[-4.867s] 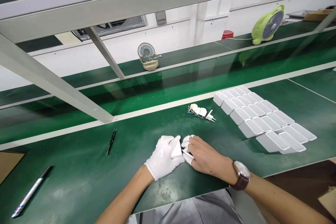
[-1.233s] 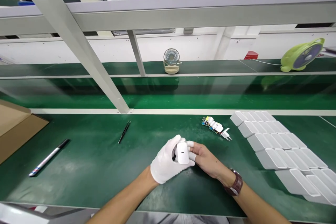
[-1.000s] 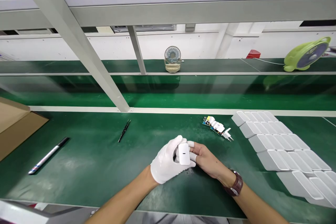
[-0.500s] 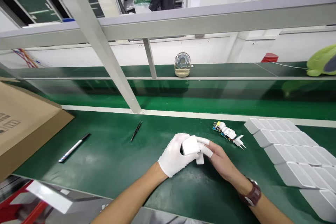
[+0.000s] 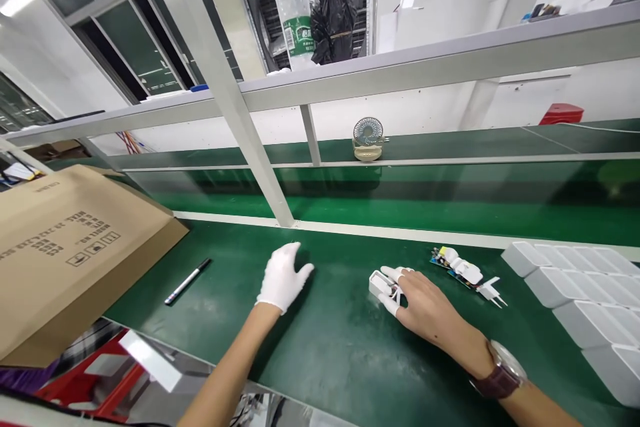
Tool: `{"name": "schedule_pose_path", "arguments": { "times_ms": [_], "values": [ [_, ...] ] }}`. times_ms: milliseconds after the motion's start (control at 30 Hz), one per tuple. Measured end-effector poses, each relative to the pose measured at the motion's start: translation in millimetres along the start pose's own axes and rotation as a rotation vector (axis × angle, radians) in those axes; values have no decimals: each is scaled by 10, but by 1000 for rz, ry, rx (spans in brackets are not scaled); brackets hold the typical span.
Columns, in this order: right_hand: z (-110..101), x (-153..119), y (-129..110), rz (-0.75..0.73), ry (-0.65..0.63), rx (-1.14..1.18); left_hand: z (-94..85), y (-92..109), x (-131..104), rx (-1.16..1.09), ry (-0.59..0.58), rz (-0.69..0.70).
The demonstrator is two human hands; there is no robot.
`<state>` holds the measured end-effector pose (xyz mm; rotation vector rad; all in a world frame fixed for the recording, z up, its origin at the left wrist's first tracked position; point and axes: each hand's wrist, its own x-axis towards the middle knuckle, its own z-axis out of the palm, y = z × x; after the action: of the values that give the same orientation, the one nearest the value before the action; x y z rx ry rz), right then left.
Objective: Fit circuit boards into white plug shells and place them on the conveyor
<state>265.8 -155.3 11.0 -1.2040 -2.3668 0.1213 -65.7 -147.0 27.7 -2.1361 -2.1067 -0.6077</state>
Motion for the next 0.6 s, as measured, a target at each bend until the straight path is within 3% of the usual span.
{"name": "schedule_pose_path", "arguments": {
  "times_ms": [67, 133, 233, 333, 433, 533, 600],
  "values": [
    [11, -36, 32, -27, 79, 58, -15, -307, 8, 131, -41, -129],
    [-3, -51, 39, -57, 179, 118, -35, -483, -14, 164, -72, -177],
    [-77, -37, -21, -138, 289, 192, -136, -440, -68, 160, -92, -203],
    [-194, -16, -162, -191, 310, 251, -377, -49, -122, 94, -110, -198],
    [-310, -11, -342, -178, 247, 329, -688, 539, -187, -108, -120, 23],
    [-393, -8, -477, -141, 92, 483, -897, 1071, -247, -371, -304, 164],
    [-436, 7, -487, -147, 7, 607, -913, 1285, -247, -525, -371, 220]
  ]
}}
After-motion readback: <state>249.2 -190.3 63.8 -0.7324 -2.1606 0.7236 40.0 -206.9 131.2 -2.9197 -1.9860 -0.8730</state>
